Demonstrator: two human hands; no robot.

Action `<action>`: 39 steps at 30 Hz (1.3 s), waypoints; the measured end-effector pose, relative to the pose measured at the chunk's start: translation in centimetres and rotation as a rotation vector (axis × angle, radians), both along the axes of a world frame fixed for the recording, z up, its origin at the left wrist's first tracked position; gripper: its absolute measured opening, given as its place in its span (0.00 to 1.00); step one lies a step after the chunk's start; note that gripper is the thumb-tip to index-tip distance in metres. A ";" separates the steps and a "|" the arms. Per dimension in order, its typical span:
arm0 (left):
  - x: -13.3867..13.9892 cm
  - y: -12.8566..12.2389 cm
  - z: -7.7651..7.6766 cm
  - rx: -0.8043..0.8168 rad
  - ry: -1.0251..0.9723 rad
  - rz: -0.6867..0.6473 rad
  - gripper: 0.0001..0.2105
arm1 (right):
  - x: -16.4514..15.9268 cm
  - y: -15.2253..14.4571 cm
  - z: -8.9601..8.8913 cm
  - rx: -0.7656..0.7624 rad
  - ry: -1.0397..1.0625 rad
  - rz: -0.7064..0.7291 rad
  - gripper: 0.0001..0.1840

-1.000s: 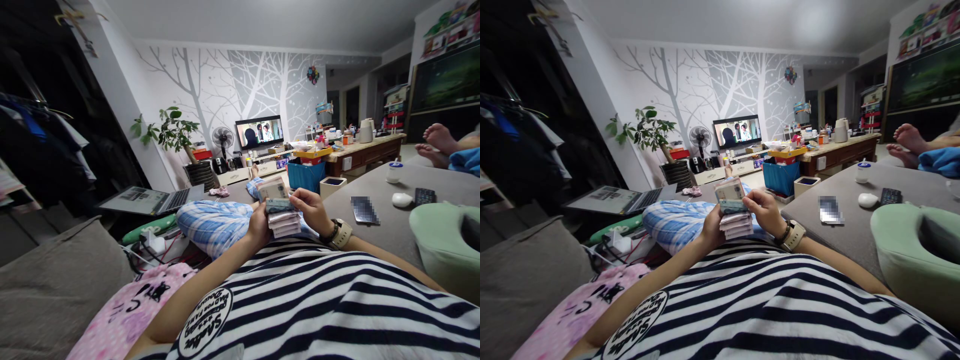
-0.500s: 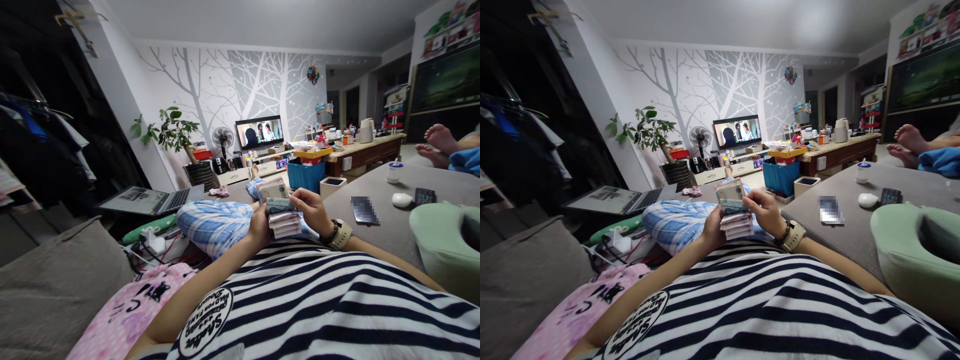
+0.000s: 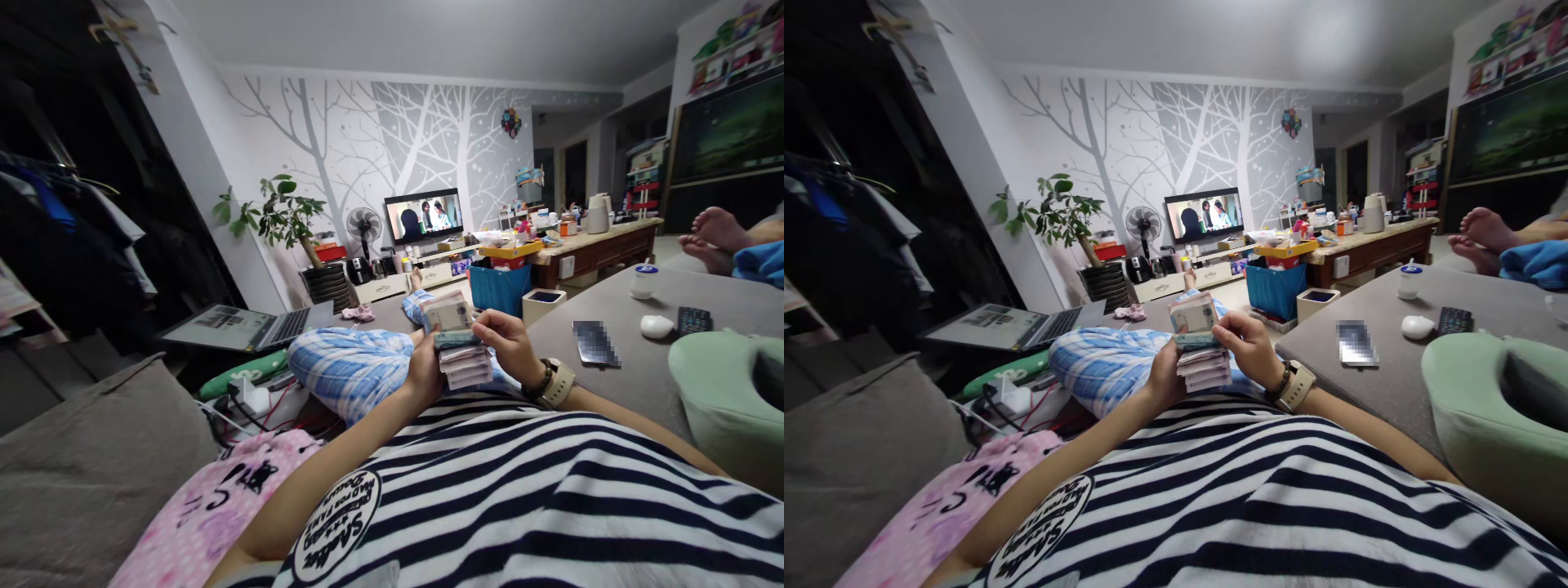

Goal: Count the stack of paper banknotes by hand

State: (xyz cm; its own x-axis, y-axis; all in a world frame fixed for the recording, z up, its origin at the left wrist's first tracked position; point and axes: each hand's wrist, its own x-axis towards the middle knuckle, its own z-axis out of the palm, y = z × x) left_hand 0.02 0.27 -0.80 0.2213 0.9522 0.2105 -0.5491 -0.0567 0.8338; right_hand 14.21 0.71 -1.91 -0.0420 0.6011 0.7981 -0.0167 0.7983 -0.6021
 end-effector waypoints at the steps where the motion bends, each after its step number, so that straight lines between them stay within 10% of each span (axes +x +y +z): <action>1: 0.0 0.0 0.0 -0.003 -0.001 -0.005 0.18 | 0.0 0.0 0.0 0.000 -0.003 0.000 0.17; 39: 0.0 0.0 0.3 -0.038 -0.017 -0.054 0.19 | 0.0 1.4 0.1 -0.127 0.086 -0.022 0.20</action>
State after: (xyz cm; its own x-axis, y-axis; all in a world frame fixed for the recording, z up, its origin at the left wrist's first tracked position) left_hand -0.02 0.26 -0.55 0.2692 0.9464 0.1785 -0.5642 0.0048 0.8256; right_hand 14.21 2.08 -1.81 0.0379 0.6972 0.7158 -0.0559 0.7167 -0.6951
